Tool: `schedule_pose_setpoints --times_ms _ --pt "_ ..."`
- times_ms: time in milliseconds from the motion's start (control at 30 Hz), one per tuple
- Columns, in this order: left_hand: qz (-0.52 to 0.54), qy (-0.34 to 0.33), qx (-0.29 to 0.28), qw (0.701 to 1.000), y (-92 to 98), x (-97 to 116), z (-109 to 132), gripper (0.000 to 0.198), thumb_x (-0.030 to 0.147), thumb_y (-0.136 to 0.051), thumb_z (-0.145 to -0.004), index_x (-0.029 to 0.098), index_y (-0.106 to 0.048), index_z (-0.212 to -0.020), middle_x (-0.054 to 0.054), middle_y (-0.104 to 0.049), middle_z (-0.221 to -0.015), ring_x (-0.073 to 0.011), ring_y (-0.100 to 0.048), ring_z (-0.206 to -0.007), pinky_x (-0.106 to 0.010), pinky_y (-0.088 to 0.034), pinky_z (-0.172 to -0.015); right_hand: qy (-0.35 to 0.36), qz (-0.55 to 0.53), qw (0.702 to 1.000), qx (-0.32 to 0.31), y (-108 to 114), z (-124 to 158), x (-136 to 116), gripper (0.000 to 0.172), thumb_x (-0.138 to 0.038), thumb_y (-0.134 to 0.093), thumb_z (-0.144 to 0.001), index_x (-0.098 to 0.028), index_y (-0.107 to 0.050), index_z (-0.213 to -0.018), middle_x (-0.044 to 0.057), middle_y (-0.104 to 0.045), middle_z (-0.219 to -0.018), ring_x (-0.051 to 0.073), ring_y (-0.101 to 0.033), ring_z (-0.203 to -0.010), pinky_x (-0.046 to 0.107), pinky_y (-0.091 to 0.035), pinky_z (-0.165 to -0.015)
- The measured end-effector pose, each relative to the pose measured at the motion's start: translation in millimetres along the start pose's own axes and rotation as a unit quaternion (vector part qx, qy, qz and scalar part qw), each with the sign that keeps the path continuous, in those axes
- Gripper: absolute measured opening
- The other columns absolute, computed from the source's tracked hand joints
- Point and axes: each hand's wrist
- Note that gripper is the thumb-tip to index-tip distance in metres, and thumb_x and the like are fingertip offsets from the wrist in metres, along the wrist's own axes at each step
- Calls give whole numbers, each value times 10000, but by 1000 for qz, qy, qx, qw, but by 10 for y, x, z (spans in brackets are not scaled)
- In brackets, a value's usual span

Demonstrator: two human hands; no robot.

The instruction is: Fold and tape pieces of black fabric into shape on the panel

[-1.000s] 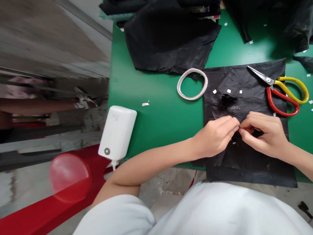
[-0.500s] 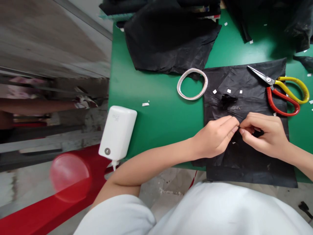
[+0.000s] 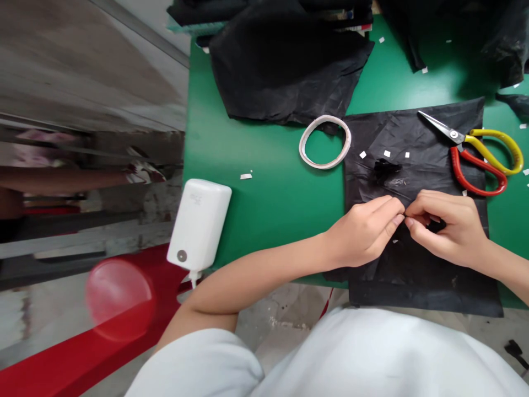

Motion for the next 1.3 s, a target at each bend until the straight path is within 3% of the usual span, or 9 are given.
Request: schedule_pose_setpoints --times_ms 433,967,1300 --pt "-38 -8 -3 999 28 6 -4 155 125 -403 -946 137 -522 -848 4 -515 -706 -94 -484 -649 -200 -437 -631 39 29 999 -1 -32 37 38 141 -64 -541 -827 -189 -508 -772 -39 -463 -608 61 -428 -557 205 -377 -534" --pt "-23 -6 1 1000 17 2 0 145 132 -400 -954 146 -508 -858 13 -530 -704 -88 -504 -642 -198 -448 -629 30 39 999 11 -44 45 17 136 -62 -551 -817 -182 -513 -766 -36 -467 -603 58 -423 -546 201 -371 -512" --pt "-25 9 46 999 -6 20 10 123 154 -434 -948 146 -495 -842 9 -521 -738 -84 -506 -642 -192 -455 -624 37 54 997 31 -39 40 3 135 -59 -550 -822 -183 -514 -781 -38 -470 -596 54 -411 -540 199 -363 -503"
Point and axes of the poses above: each hand's wrist, its own z-axis away from the middle knuckle, its own y-axis out of the back of the hand, x = y × z
